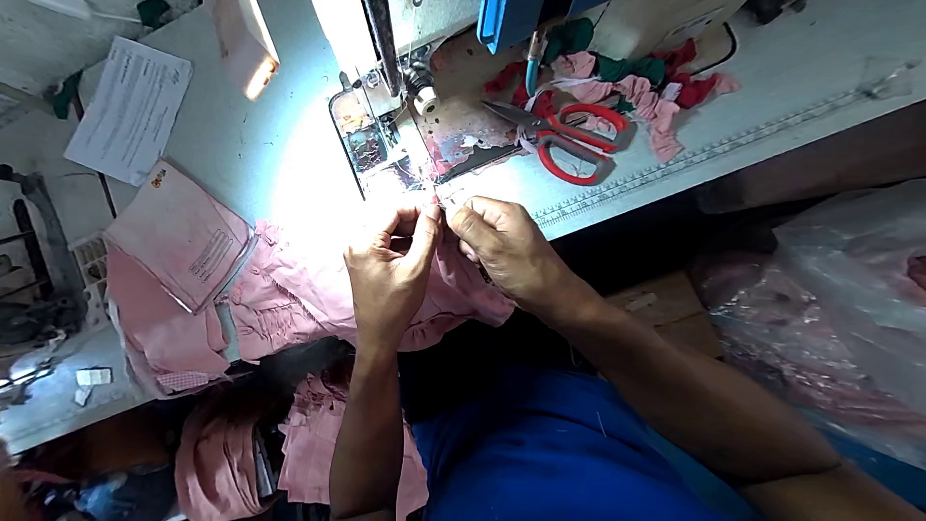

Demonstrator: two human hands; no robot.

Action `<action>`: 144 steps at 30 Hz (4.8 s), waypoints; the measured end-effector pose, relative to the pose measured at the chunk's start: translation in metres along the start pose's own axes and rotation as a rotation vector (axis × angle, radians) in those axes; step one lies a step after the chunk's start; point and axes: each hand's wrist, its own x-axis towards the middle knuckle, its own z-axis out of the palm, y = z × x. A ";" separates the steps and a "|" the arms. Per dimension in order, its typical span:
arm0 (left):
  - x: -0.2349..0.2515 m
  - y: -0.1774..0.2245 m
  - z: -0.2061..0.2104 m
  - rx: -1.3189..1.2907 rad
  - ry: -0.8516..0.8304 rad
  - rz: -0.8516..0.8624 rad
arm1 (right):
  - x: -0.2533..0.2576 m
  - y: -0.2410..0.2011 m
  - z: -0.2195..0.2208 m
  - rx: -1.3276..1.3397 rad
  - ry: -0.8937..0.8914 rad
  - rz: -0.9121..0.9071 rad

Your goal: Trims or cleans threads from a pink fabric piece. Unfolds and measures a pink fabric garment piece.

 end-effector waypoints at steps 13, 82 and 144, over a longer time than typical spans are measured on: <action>-0.001 -0.003 0.002 -0.086 -0.015 -0.031 | -0.005 -0.001 -0.004 -0.043 0.001 0.002; -0.003 0.002 0.005 -0.044 0.051 0.006 | 0.005 -0.003 -0.013 -0.088 -0.010 -0.123; -0.078 0.000 0.013 -0.121 0.097 0.146 | -0.033 0.005 -0.015 0.676 -0.364 0.128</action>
